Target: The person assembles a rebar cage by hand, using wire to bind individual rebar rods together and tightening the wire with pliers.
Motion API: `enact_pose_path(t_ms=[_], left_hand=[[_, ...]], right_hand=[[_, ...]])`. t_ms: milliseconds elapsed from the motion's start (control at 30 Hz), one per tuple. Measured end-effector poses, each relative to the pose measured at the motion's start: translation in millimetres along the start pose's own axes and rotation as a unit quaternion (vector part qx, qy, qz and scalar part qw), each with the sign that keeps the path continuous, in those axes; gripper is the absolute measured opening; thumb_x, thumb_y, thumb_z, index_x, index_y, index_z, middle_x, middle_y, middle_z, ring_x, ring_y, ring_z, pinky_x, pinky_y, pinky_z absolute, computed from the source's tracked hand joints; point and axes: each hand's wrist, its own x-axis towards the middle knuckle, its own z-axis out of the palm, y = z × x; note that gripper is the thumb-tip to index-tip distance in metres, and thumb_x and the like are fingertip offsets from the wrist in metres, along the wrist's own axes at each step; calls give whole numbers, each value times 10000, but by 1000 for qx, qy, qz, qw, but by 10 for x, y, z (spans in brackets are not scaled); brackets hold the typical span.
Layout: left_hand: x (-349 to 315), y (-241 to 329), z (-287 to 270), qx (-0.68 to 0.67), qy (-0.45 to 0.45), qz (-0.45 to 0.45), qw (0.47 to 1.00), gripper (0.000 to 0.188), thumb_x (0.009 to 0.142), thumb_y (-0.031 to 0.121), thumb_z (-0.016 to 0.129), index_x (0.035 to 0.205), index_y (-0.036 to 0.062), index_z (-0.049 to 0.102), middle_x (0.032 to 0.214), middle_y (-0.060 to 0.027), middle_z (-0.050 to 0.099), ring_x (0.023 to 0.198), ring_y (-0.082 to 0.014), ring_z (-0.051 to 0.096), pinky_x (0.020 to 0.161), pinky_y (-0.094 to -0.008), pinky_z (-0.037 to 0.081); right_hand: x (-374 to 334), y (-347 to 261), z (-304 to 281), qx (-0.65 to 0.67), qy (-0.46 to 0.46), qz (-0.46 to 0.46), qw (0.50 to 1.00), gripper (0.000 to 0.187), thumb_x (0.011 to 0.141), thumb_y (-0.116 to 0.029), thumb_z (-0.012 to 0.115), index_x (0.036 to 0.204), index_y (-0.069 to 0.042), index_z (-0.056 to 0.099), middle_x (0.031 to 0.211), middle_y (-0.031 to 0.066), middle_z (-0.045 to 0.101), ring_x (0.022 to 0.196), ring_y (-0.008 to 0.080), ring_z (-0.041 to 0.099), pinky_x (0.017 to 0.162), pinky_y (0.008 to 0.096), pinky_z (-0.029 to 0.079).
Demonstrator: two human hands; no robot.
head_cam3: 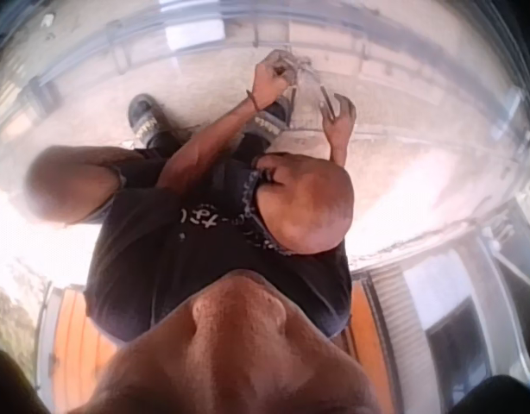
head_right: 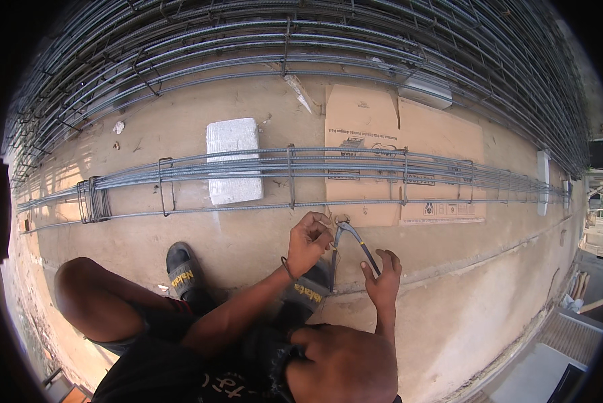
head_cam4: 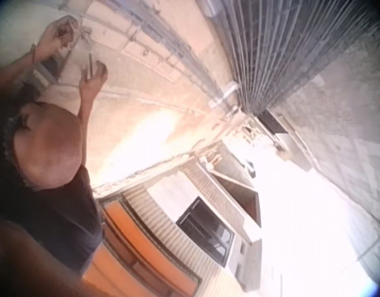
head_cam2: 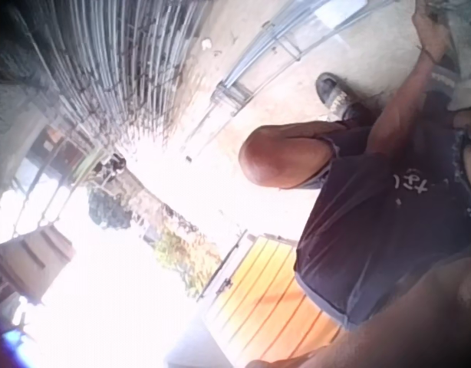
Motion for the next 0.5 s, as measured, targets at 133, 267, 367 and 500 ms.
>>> enact_pose_path(t_ms=[133,267,367,500], left_hand=[[18,181,30,-149,-59,-50,986,209,853,-9,637,1030,11,527,712,-56,652,577,-88,600,508,-232,469],[223,355,-119,-13,-89,-41,995,210,864,24,670,1029,12,541,758,-63,663,627,-91,619,525,-231,474],[562,534,-533,207,118,175,955,195,855,105,713,997,-2,633,829,-94,685,726,-168,655,579,-265,495],[1247,855,-1110,491,218,380,752,264,847,234,721,976,4,697,893,-145,693,761,-289,673,662,-372,524]], right_hand=[[169,-578,158,437,-152,3,886,332,937,-109,625,1241,2,552,1098,129,615,979,179,602,865,326,477],[130,-651,142,375,-115,89,916,234,965,-100,585,1168,15,607,792,45,620,712,115,571,644,244,461],[200,-974,-512,444,-113,65,887,186,983,-118,554,1085,19,627,668,3,564,604,80,498,555,237,410],[427,-1008,-946,474,-118,80,869,174,993,-128,533,1036,10,629,653,-4,519,581,66,444,539,232,384]])
